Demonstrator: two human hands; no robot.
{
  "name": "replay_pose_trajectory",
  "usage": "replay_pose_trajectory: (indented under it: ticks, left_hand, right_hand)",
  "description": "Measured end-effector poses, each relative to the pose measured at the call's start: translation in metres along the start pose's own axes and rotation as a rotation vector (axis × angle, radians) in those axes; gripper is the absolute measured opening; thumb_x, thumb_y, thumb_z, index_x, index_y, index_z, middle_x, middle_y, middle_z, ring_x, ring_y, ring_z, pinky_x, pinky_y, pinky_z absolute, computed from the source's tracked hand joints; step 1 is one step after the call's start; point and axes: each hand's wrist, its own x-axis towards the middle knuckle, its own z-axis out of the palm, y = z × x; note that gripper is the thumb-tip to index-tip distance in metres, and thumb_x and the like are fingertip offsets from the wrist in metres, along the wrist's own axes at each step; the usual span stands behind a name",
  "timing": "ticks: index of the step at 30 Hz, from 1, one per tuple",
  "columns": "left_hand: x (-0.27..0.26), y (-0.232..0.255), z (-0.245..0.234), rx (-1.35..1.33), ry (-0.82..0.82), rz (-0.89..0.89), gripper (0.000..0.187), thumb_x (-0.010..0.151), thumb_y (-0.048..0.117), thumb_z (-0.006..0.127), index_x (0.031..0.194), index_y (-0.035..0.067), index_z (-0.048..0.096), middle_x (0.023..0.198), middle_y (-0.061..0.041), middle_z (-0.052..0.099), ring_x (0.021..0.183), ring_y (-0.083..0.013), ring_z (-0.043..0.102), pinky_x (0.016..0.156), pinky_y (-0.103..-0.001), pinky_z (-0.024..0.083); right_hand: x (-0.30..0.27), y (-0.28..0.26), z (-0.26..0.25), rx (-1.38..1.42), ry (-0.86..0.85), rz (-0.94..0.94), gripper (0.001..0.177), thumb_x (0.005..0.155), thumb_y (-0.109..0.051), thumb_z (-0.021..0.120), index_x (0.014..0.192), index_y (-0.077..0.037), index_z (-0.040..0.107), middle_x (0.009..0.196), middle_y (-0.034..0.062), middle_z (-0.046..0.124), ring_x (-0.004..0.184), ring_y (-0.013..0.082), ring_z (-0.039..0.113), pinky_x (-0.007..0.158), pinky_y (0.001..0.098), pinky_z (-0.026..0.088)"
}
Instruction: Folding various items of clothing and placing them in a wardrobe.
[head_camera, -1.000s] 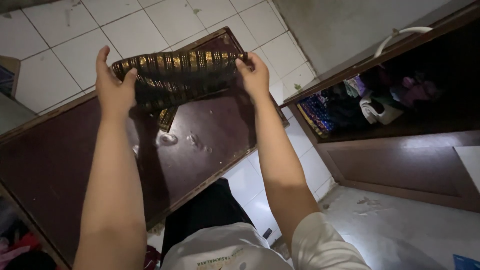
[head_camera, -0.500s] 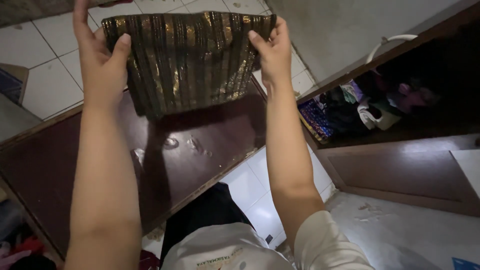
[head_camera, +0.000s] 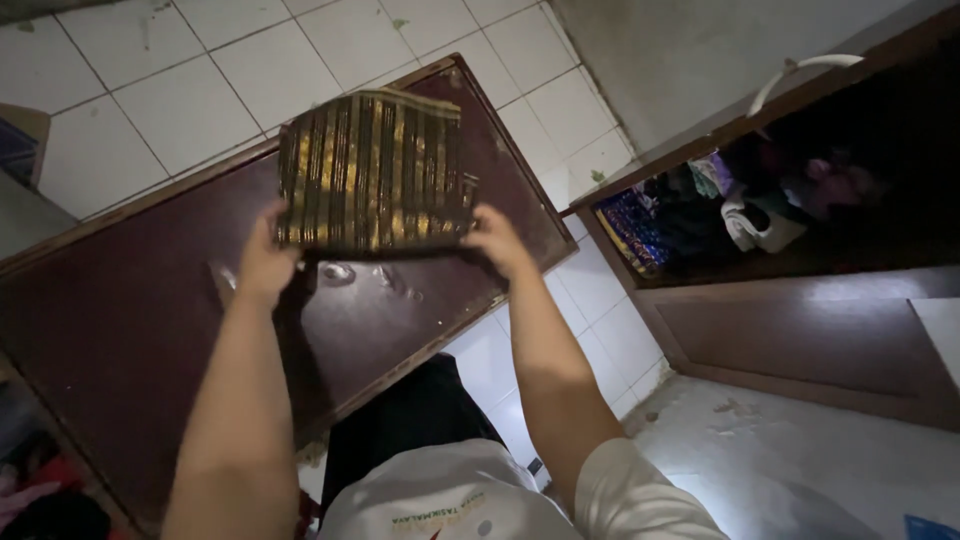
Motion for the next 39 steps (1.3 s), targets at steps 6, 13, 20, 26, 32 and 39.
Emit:
replay_pose_trajectory:
  ticks: [6, 13, 20, 26, 32, 39]
  left_hand:
    - [-0.031, -0.011, -0.002, -0.067, 0.073, -0.372, 0.070, 0.089, 0.007, 0.060, 0.155, 0.019, 0.042, 0.146, -0.018, 0.055, 0.125, -0.0342, 0.057, 0.102, -0.045, 0.044]
    - [-0.035, -0.005, 0.004, 0.573, 0.076, -0.368, 0.072, 0.094, 0.051, 0.073, 0.152, 0.018, 0.045, 0.142, -0.015, 0.057, 0.132, -0.0358, 0.049, 0.116, -0.052, 0.028]
    - [-0.037, -0.012, 0.017, 0.729, 0.302, 0.014, 0.068, 0.086, 0.038, 0.079, 0.142, 0.007, 0.055, 0.147, -0.016, 0.051, 0.138, -0.0369, 0.044, 0.117, -0.051, 0.030]
    - [-0.026, 0.003, 0.048, 0.400, 0.327, 0.171, 0.053, 0.094, 0.041, 0.072, 0.136, 0.011, 0.060, 0.154, -0.018, 0.042, 0.145, -0.0370, 0.036, 0.120, -0.049, 0.031]
    - [-0.021, 0.056, 0.041, -0.640, 0.156, -0.310, 0.068, 0.094, 0.057, 0.056, 0.144, 0.012, 0.049, 0.153, -0.016, 0.047, 0.136, -0.0364, 0.049, 0.108, -0.050, 0.040]
    - [-0.032, -0.004, 0.003, -0.419, 0.331, -0.516, 0.062, 0.087, 0.011, 0.066, 0.145, -0.005, 0.050, 0.136, -0.021, 0.063, 0.119, -0.0334, 0.065, 0.099, -0.045, 0.052]
  right_hand:
    - [0.017, 0.046, 0.011, -0.235, 0.296, 0.350, 0.049, 0.089, -0.049, 0.080, 0.105, -0.004, 0.070, 0.102, 0.0115, 0.071, 0.099, 0.0249, 0.066, 0.088, 0.0378, 0.053]
    - [0.048, 0.028, 0.040, -0.779, 0.681, 0.119, 0.061, 0.078, -0.056, 0.080, 0.120, -0.013, 0.073, 0.126, 0.0126, 0.070, 0.114, 0.0268, 0.068, 0.099, 0.0389, 0.053]
    - [0.117, 0.006, 0.038, -0.521, 0.439, 0.173, 0.075, 0.080, -0.055, 0.084, 0.135, -0.011, 0.057, 0.139, 0.0160, 0.063, 0.132, 0.0352, 0.056, 0.115, 0.0557, 0.032]
    - [0.065, -0.070, 0.121, -1.402, 0.467, -0.123, 0.031, 0.088, -0.031, 0.071, 0.118, -0.023, 0.073, 0.145, 0.0095, 0.054, 0.139, 0.0321, 0.038, 0.114, 0.0613, 0.022]
    - [-0.016, -0.022, 0.171, -1.303, 0.050, -0.708, 0.040, 0.078, -0.013, 0.069, 0.116, -0.026, 0.075, 0.139, 0.0023, 0.064, 0.132, 0.0220, 0.054, 0.112, 0.0577, 0.029]
    - [0.014, -0.034, 0.145, -0.842, -0.542, -0.568, 0.043, 0.090, -0.047, 0.077, 0.127, -0.025, 0.072, 0.135, 0.0005, 0.071, 0.130, 0.0219, 0.063, 0.117, 0.0464, 0.039]
